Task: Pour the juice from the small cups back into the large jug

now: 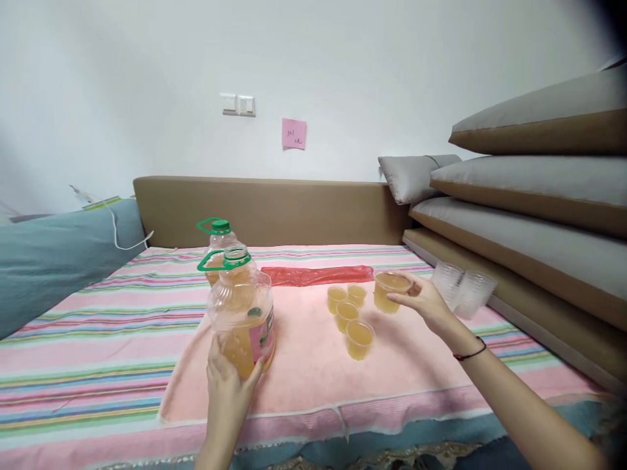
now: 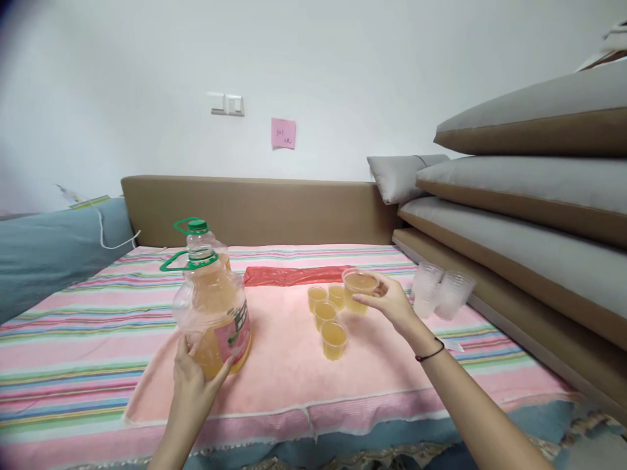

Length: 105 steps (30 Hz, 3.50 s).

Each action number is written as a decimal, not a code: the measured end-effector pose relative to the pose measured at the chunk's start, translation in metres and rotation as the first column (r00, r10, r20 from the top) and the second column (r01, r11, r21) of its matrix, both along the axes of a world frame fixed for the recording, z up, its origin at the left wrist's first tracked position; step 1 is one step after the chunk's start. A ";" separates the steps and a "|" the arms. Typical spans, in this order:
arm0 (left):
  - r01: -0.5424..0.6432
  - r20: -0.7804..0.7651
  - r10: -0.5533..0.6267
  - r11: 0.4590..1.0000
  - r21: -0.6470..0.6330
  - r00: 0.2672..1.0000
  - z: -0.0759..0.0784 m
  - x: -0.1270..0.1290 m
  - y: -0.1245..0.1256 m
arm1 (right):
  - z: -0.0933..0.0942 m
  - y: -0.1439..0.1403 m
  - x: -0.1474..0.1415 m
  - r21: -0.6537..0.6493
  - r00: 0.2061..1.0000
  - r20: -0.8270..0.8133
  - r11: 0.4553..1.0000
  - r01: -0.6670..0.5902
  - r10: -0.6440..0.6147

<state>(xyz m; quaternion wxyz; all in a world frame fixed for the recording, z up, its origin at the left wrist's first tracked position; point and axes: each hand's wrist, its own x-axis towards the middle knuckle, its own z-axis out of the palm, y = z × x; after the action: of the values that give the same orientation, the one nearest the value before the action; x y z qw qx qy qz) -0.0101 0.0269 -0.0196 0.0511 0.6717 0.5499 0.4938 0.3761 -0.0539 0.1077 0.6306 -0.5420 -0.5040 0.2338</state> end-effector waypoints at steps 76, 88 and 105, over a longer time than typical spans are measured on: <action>0.063 0.193 -0.040 0.991 -0.116 0.980 0.006 0.007 -0.027 | 0.125 0.114 -0.194 -0.169 0.828 0.325 0.889 -0.425 0.457; 0.067 0.205 -0.042 0.991 -0.115 0.978 0.007 0.008 -0.028 | 0.129 0.121 -0.192 -0.191 0.816 0.343 0.885 -0.424 0.465; 0.075 0.241 -0.044 0.990 -0.122 0.969 0.014 0.007 -0.029 | 0.142 0.119 -0.195 -0.241 0.781 0.396 0.876 -0.418 0.482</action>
<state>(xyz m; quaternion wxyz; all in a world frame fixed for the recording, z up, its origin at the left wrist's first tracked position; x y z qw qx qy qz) -0.0026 -0.0026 -0.0059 0.1753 0.6190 0.5506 0.5320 0.1812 0.0651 0.2500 0.3845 -0.4871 -0.7314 0.2825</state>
